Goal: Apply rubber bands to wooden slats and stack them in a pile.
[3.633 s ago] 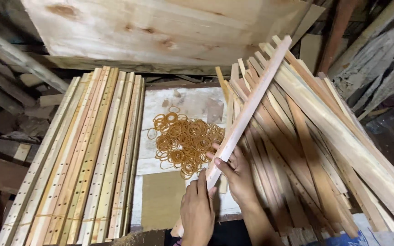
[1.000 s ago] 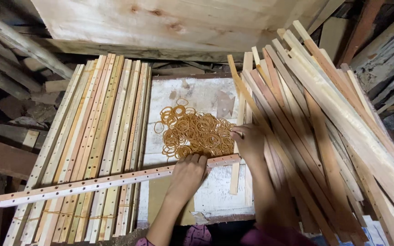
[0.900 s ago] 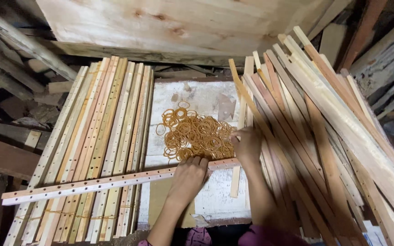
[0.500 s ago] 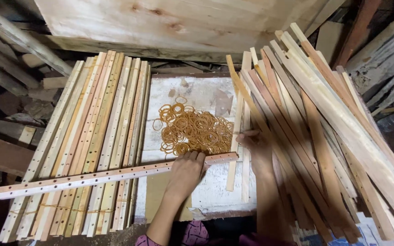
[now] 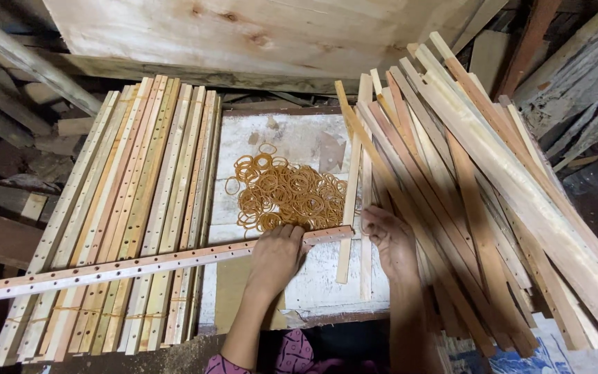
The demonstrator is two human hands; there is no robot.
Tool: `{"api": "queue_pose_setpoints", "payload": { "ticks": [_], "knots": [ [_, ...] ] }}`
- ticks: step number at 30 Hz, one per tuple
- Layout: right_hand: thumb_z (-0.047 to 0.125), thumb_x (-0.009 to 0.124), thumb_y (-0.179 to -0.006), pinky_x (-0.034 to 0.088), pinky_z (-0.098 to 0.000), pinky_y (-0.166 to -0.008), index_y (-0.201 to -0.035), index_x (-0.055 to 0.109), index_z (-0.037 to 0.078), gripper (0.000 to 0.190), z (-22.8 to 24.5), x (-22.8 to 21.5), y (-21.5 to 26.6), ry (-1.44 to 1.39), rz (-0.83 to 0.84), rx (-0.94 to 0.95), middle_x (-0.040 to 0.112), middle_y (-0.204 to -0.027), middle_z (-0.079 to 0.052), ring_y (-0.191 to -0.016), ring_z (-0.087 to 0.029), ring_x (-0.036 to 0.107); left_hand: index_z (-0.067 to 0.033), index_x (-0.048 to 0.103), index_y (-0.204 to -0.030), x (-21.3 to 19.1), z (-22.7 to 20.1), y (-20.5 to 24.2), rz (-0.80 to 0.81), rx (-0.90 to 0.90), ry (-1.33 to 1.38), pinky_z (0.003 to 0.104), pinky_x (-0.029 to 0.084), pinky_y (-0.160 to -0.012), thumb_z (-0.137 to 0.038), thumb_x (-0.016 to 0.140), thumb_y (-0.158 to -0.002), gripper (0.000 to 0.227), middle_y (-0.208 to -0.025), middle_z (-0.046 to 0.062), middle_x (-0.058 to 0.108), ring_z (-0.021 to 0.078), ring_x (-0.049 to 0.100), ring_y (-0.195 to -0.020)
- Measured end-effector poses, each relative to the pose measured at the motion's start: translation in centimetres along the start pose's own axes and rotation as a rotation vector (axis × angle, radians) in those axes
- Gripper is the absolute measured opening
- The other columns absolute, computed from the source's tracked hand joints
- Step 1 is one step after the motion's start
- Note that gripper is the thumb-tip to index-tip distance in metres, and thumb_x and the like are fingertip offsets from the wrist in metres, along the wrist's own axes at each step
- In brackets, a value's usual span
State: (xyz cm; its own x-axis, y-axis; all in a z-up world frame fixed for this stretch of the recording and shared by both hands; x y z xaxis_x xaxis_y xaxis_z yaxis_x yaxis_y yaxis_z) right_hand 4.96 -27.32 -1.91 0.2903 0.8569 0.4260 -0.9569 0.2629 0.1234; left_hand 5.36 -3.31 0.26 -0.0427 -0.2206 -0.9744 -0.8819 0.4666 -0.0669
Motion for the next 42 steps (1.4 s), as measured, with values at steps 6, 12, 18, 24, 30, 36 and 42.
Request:
{"api": "queue_pose_setpoints", "payload": {
  "ticks": [6, 12, 18, 24, 30, 36, 42],
  "knots": [
    [-0.009, 0.075, -0.082, 0.06, -0.0254, -0.05, -0.112, 0.072, -0.004, 0.032, 1.0, 0.0, 0.5, 0.245, 0.021, -0.228, 0.076, -0.091, -0.017, -0.067, -0.02, 0.073, -0.0136, 0.063, -0.109, 1.3, 0.4, -0.2, -0.046, 0.023, -0.041, 0.038, 0.051, -0.083, -0.034, 0.063, -0.092, 0.026, -0.096, 0.008, 0.069, 0.0271, 0.068, -0.095],
    [0.018, 0.081, -0.084, 0.064, -0.0318, -0.05, -0.115, 0.073, -0.005, 0.04, 1.1, 3.5, 0.7, 0.357, 0.359, -0.205, 0.073, -0.103, -0.023, -0.072, -0.026, 0.075, -0.0109, 0.064, -0.109, -4.9, -2.6, 1.4, -0.099, 0.071, 0.131, 0.041, 0.051, -0.08, -0.037, 0.046, -0.102, 0.032, -0.089, 0.012, 0.068, 0.0316, 0.069, -0.091],
    [0.003, 0.075, -0.067, 0.067, -0.038, -0.067, -0.099, 0.068, -0.012, 0.037, -2.7, 7.4, 6.3, 0.456, 0.381, 0.246, 0.074, -0.11, -0.029, -0.07, -0.03, 0.077, -0.0106, 0.062, -0.126, -12.3, -5.1, 2.4, -0.371, 0.129, 0.138, 0.037, 0.058, -0.059, -0.019, 0.077, -0.079, 0.05, -0.08, 0.009, 0.069, 0.0197, 0.068, -0.062],
    [-0.005, 0.036, -0.098, 0.06, -0.0415, -0.082, -0.071, 0.069, 0.003, 0.044, -8.5, 5.6, 12.4, 0.133, 0.797, 0.153, 0.073, -0.078, -0.017, -0.074, -0.025, 0.069, -0.0207, 0.061, -0.126, -12.9, -4.2, 2.4, -0.37, 0.097, 0.106, 0.038, 0.053, -0.055, -0.035, 0.065, -0.092, 0.038, -0.079, 0.007, 0.064, 0.0192, 0.064, -0.06],
    [0.028, 0.054, -0.109, 0.063, -0.0308, -0.084, -0.122, 0.069, 0.002, 0.033, -2.2, 4.1, 9.8, -1.286, 0.446, 0.217, 0.072, -0.124, -0.014, -0.101, -0.02, 0.076, -0.0245, 0.06, -0.128, -11.7, -5.5, 3.1, -0.323, 0.142, 0.124, 0.034, 0.053, -0.053, -0.046, 0.053, -0.098, 0.037, -0.084, 0.008, 0.067, 0.017, 0.064, -0.061],
    [0.019, 0.069, -0.096, 0.031, -0.0665, -0.117, -0.141, 0.054, -0.004, 0.052, -1.5, 0.4, 5.9, -0.522, 0.42, 0.072, 0.061, -0.143, -0.02, -0.13, -0.03, 0.06, -0.0232, 0.064, -0.127, -10.3, -5.9, 3.6, -0.273, 0.177, 0.132, 0.03, 0.051, -0.052, -0.04, 0.058, -0.098, 0.035, -0.079, 0.004, 0.065, 0.0142, 0.062, -0.058],
    [0.009, 0.079, -0.08, 0.064, -0.0376, -0.08, -0.09, 0.068, 0.009, 0.015, 3.4, 3.4, 5.1, 0.564, 0.386, -0.243, 0.066, -0.097, -0.007, -0.083, -0.02, 0.069, -0.0158, 0.057, -0.138, -9.9, -6.5, 4.1, -0.179, 0.164, 0.136, 0.032, 0.056, -0.059, -0.025, 0.072, -0.086, 0.055, -0.085, 0.007, 0.07, 0.0179, 0.067, -0.066]
  ]
}}
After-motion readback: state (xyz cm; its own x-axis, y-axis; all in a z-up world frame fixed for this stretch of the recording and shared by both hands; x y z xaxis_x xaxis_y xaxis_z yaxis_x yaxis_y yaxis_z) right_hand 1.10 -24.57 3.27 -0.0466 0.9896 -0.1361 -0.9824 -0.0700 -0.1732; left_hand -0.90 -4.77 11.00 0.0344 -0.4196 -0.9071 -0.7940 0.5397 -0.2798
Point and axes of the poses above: each hand's wrist, its own y-axis away from the middle knuckle, its own x-axis out of the palm, z = x × y, the point moved 7 cm from there along -y, towards the middle knuckle
